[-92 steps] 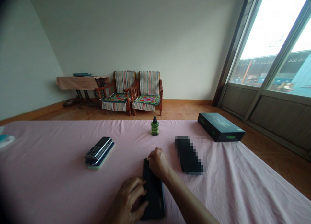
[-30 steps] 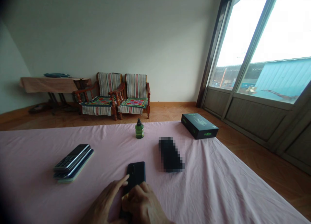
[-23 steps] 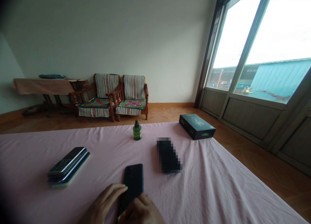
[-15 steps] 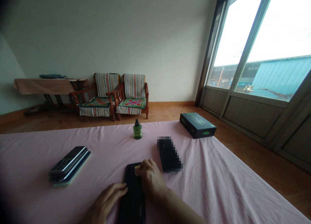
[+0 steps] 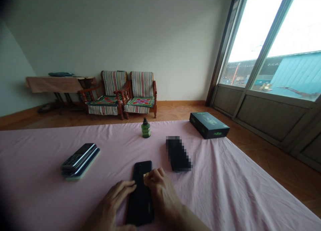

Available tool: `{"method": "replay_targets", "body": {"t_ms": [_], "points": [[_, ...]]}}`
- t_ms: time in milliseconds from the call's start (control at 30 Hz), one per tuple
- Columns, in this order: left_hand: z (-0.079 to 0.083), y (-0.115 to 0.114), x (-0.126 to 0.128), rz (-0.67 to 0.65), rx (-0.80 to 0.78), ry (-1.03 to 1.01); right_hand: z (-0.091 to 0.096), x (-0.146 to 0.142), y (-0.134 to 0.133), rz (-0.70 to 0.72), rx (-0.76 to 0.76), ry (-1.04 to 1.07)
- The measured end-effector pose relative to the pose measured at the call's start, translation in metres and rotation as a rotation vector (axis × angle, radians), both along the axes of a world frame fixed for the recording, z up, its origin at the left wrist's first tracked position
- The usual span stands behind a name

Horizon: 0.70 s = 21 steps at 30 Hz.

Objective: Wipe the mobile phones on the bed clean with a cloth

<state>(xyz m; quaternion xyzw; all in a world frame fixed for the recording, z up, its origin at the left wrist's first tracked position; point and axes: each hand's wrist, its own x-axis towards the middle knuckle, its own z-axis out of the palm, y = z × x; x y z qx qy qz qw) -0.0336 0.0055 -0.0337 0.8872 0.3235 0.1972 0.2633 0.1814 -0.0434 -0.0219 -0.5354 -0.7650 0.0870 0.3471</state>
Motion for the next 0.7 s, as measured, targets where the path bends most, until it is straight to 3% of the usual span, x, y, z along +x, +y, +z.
{"method": "replay_targets", "body": {"t_ms": [167, 267, 467, 700], "points": [[0.02, -0.011, 0.004, 0.036, -0.073, 0.022, -0.01, -0.007, -0.038, 0.024, -0.012, -0.05], [0.028, -0.014, 0.006, 0.034, -0.089, 0.023, -0.01, -0.008, -0.046, 0.063, -0.039, 0.064], [0.028, -0.016, 0.008, 0.018, -0.083, 0.003, 0.018, -0.015, -0.032, -0.133, -0.281, 0.584], [0.027, -0.022, 0.01, 0.031, -0.061, -0.056, 0.029, -0.023, -0.011, -0.248, -0.451, 0.892]]}}
